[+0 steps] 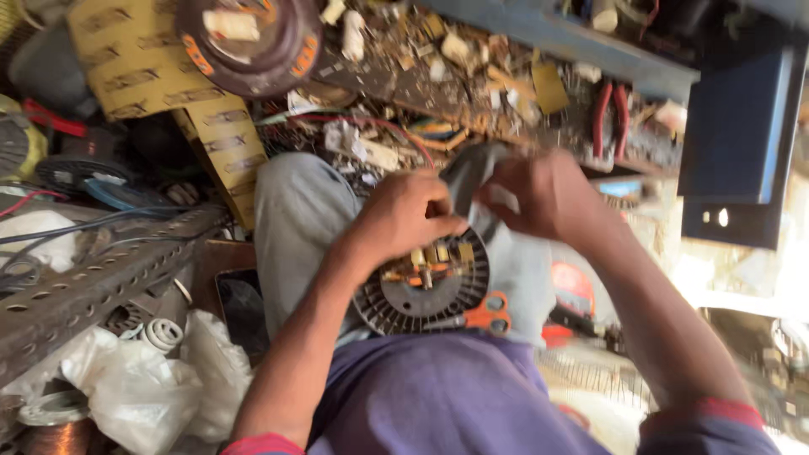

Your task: The person is winding thin copper wire around the coils of a fan motor by hand while holding the motor assembly on their lap.

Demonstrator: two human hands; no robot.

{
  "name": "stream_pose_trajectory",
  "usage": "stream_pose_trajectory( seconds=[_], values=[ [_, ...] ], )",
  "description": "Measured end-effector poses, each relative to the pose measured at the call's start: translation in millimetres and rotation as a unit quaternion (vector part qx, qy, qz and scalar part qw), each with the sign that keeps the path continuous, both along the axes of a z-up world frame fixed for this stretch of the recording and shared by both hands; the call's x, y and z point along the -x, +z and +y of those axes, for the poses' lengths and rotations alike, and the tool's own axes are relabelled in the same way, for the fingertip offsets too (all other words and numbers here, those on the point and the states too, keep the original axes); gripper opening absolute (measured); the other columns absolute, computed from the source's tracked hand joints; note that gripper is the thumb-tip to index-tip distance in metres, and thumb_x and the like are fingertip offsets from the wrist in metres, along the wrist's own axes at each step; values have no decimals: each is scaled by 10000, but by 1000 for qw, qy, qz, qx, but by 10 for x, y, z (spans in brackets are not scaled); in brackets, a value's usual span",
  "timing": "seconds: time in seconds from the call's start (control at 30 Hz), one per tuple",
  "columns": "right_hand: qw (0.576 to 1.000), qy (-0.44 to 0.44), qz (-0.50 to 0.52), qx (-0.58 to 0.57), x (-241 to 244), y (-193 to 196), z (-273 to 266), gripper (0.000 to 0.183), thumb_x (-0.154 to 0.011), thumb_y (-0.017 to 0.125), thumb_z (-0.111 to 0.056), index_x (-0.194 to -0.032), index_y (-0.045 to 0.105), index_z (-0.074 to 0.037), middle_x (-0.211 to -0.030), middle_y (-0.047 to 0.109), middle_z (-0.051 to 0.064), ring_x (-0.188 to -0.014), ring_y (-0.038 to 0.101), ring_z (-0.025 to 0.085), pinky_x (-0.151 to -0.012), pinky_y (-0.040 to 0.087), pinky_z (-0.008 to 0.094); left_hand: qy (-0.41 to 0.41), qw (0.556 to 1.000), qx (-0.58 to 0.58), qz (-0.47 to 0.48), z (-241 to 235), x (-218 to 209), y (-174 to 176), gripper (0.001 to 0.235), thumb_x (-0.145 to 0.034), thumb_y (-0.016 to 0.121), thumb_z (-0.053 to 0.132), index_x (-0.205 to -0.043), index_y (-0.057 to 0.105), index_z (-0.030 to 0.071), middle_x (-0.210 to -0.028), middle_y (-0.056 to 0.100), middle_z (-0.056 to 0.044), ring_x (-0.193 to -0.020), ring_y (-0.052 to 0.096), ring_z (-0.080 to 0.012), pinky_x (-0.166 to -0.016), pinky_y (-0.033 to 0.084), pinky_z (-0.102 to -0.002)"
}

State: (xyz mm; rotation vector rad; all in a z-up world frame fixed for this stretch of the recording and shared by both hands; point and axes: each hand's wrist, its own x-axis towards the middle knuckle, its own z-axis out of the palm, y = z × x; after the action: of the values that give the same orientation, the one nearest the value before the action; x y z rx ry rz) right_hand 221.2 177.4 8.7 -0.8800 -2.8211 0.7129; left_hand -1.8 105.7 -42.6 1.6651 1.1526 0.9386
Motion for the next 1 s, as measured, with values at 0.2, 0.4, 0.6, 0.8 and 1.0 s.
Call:
stream_pose_trajectory(
  seconds=[0.2,0.4,0.6,0.8,1.0],
  values=[
    [917,221,64,328,79,424,-668,119,-853,719,-107,-966,723,-67,-865,707,102,-797,711,274,-685,540,404,60,994,23,-91,-504,177,241,114,-955,740,219,-986,726,111,-927,719,-56,-847,722,-218,-795,579,-366],
    [977,50,98,181,515,-205,20,109,-838,738,-93,-943,755,-68,-876,735,125,-773,710,274,-672,542,399,28,943,-188,273,-922,8,519,203,-938,797,122,-764,693,104,-663,570,-77,-600,593,-211,-563,461,-385],
    [988,-41,-150,13,-16,58,-34,137,-845,820,-258,-937,805,-158,-840,739,112,-743,687,326,-672,530,419,1,999,-22,34,30,12,35,208,-874,812,231,-846,705,55,-785,659,-48,-722,653,-196,-676,505,-323],
    [948,215,76,223,79,347,-629,177,-799,755,-174,-923,726,-51,-877,709,124,-829,700,282,-716,550,415,79,996,-52,-1,-602,148,218,128,-976,737,171,-1070,750,85,-945,701,-70,-889,690,-223,-788,567,-340],
    [971,101,175,126,426,-260,-10,117,-781,717,-57,-886,759,-85,-879,731,94,-816,701,277,-706,554,395,174,980,-50,-81,-909,-15,325,76,-864,796,95,-838,733,63,-769,648,-82,-630,564,-223,-605,455,-354]
  ],
)
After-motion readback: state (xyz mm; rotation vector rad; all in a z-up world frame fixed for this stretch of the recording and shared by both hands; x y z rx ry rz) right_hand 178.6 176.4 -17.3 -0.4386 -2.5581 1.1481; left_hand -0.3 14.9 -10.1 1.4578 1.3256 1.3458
